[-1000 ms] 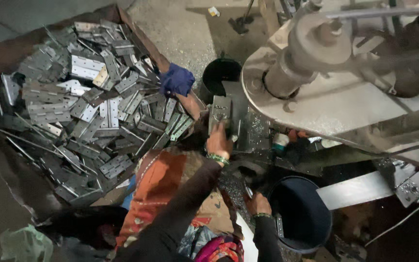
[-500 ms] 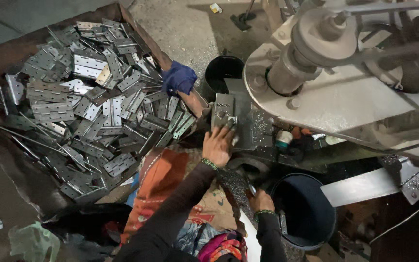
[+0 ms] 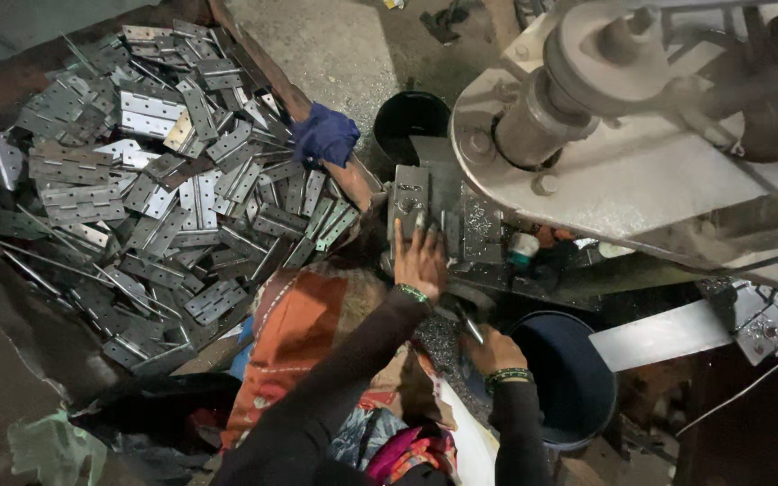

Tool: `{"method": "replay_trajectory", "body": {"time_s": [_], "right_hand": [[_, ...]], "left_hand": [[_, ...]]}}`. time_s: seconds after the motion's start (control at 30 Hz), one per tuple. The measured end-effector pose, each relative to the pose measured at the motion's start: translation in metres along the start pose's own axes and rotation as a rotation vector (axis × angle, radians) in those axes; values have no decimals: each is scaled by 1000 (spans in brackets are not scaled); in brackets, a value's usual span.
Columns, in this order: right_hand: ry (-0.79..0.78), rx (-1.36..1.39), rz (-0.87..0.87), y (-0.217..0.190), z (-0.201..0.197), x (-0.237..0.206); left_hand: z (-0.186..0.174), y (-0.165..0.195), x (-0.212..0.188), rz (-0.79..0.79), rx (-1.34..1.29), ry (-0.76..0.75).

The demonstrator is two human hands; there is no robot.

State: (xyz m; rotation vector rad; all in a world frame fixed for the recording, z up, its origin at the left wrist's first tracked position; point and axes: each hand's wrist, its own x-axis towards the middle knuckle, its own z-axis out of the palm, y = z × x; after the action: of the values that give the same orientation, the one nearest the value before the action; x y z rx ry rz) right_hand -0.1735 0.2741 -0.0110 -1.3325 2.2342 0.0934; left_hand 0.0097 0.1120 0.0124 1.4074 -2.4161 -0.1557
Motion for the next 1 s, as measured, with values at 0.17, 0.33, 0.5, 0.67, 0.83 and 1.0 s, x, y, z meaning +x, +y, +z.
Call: {"method": "replay_trajectory", "body": {"time_s": [0.17,0.33,0.5,0.67,0.83,1.0], "right_hand": [[104,4,69,13,40,0],[90,-3,194,21,87,13],[50,24,63,9,31,13],[117,-31,37,4,20,1],[126,6,146,9,103,2],[63,60,88,14,115,20]], "left_hand": [[-7,13,16,-82,74,-81],[6,6,7,-34,48,37],[5,-8,3,-13,-86,60],[4,-4,14,-41,-12,-7],[15,-16,12,-8,64,21],[14,-19,9,-11,3,67]]}}
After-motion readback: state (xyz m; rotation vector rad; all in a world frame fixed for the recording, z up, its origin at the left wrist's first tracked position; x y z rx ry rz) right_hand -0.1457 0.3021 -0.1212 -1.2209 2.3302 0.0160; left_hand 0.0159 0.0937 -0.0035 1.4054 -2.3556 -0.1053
